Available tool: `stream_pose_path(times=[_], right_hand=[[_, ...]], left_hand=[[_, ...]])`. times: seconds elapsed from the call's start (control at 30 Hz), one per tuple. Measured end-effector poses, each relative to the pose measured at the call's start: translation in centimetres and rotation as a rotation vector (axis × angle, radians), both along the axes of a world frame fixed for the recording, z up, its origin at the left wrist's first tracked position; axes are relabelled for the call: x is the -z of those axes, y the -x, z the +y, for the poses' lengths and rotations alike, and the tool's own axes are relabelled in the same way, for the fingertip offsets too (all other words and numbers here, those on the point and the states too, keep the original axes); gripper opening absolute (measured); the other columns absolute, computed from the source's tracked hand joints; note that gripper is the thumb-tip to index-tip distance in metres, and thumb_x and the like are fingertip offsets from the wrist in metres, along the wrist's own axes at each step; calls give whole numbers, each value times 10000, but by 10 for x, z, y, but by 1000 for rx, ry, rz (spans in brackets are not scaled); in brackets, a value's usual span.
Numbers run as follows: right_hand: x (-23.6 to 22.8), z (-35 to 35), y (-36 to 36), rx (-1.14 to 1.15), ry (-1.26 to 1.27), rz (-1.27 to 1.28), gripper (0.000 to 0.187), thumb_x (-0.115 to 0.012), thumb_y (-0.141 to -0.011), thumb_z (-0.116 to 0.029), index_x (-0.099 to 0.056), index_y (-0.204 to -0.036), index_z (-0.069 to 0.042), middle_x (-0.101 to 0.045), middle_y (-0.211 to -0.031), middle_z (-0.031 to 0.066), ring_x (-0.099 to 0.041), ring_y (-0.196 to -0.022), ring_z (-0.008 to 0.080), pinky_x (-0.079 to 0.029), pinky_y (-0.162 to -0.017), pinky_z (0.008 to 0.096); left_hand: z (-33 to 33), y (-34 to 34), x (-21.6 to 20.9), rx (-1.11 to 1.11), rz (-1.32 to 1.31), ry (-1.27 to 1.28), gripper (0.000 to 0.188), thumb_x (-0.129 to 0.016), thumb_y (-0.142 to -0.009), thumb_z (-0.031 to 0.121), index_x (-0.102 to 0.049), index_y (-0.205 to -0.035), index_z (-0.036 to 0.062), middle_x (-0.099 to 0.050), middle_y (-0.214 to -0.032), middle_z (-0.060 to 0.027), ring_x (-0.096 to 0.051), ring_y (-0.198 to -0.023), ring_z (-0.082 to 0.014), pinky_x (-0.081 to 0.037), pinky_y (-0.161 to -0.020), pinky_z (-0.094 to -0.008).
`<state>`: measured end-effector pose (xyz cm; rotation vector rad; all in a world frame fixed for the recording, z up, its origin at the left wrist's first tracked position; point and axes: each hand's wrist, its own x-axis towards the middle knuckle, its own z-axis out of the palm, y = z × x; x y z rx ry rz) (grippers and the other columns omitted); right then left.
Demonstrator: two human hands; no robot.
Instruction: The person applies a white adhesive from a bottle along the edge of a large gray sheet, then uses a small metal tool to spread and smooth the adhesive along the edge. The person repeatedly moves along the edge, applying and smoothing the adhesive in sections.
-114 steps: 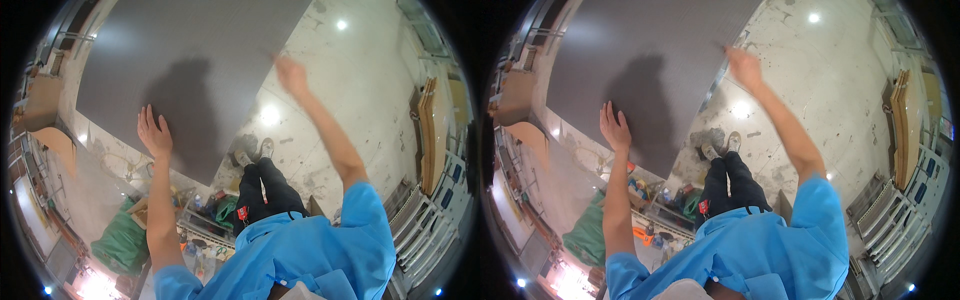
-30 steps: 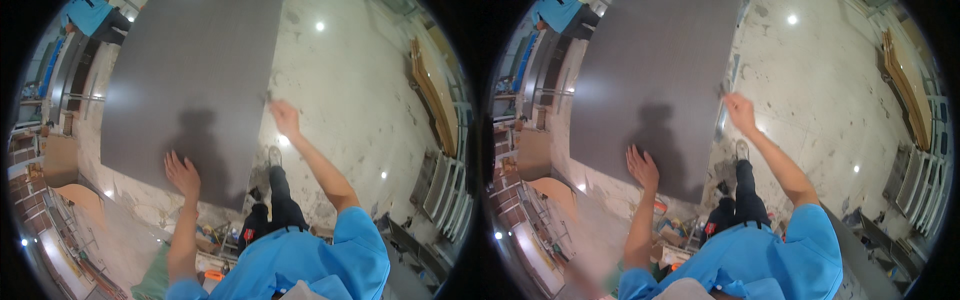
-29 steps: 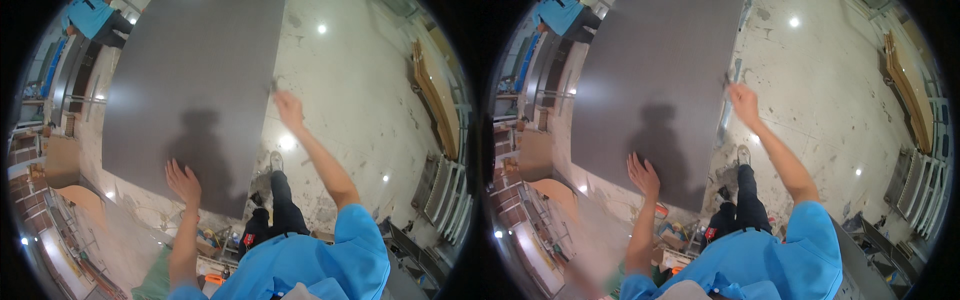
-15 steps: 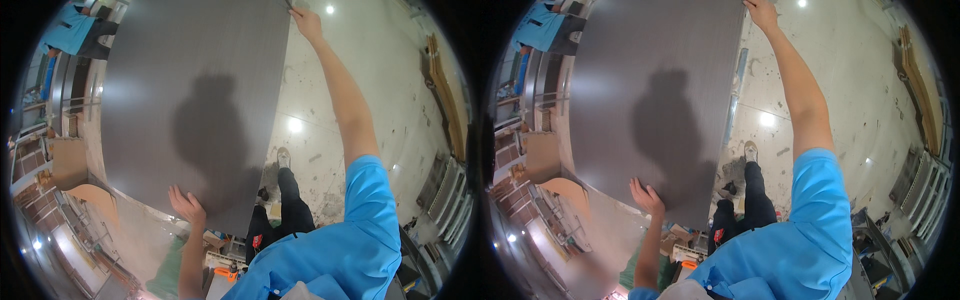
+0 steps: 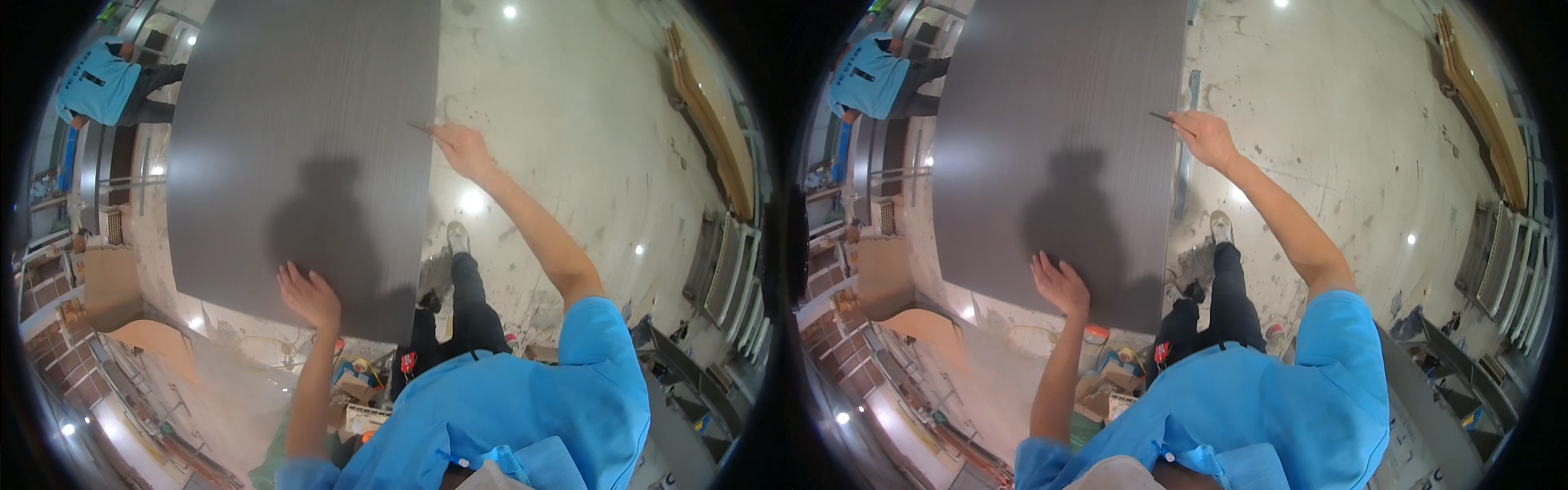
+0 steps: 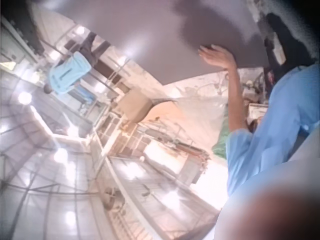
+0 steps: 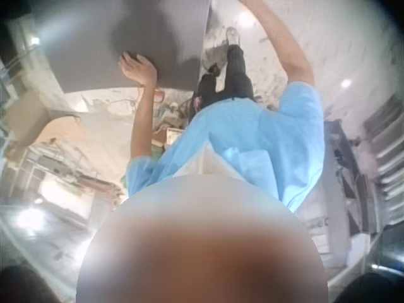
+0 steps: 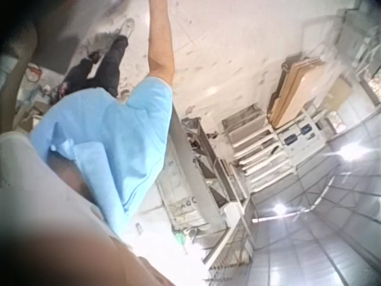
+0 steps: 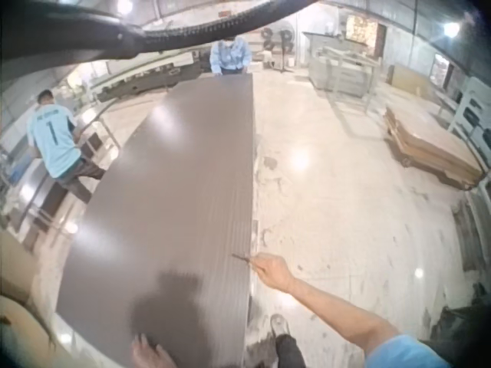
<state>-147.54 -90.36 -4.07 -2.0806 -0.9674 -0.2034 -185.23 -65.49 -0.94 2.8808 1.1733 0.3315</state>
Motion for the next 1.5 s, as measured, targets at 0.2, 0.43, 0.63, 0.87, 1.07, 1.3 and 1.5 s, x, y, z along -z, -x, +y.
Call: stream_pose_path(times=[0.2, 0.43, 0.63, 0.87, 1.07, 1.3, 1.5], right_hand=[[-8, -20, 197, 62, 55, 259, 280, -666, -1018, -158, -752, -1271, -72, -654, -835, 113, -650, -734, 301, -533, -658, 412], [-8, -64, 404, -175, 114, 236, 371, -641, -949, -57, -733, -1305, -106, -607, -823, 118, -671, -791, 315, -541, -670, 442], [-6, -126, 462, 316, -148, 608, 171, -679, -989, -109, -775, -1097, -18, -743, -902, 111, -693, -791, 207, -550, -717, 355], [-9, -180, 435, 788, -338, 897, 236, -704, -1033, -181, -756, -1094, 41, -710, -837, 26, -587, -737, 90, -478, -672, 266], [-4, -149, 385, 702, -444, 978, 266, -727, -1019, -181, -753, -1155, 46, -707, -817, 10, -575, -709, 80, -472, -651, 260], [-33, -101, 351, 583, -379, 858, 288, -725, -1012, -161, -739, -1205, 53, -738, -862, 78, -640, -779, 129, -523, -728, 291], [-44, -94, 304, 514, -320, 806, 316, -715, -1009, -187, -739, -1241, 26, -778, -960, 94, -699, -856, 128, -541, -746, 292]], left_hand=[[2, 9, 12, -1, -52, 21, 587, -533, -1087, 322, -434, -1597, 48, -417, -1647, -212, -331, -1561, -396, -236, -1280, -557], [-25, 29, 8, 379, -33, 271, 575, -562, -1063, 345, -488, -1584, 114, -433, -1669, -140, -302, -1584, -383, -190, -1292, -586], [-101, 34, -11, 859, 54, 349, 550, -559, -1059, 331, -517, -1577, 150, -410, -1693, -117, -296, -1590, -392, -168, -1285, -625], [-122, -47, -8, 976, 94, 206, 532, -502, -1083, 274, -478, -1607, 183, -417, -1696, -71, -308, -1589, -373, -195, -1281, -615], [-110, -92, -5, 974, 92, 209, 537, -498, -1084, 262, -469, -1610, 159, -402, -1706, -80, -318, -1586, -371, -235, -1279, -577], [-125, -7, -18, 941, 121, 244, 582, -530, -1050, 229, -454, -1607, 78, -414, -1692, -120, -339, -1574, -380, -233, -1287, -572], [-123, -19, -26, 911, 137, 262, 551, -501, -1068, 261, -478, -1596, 104, -434, -1676, -103, -354, -1558, -375, -236, -1288, -581]])
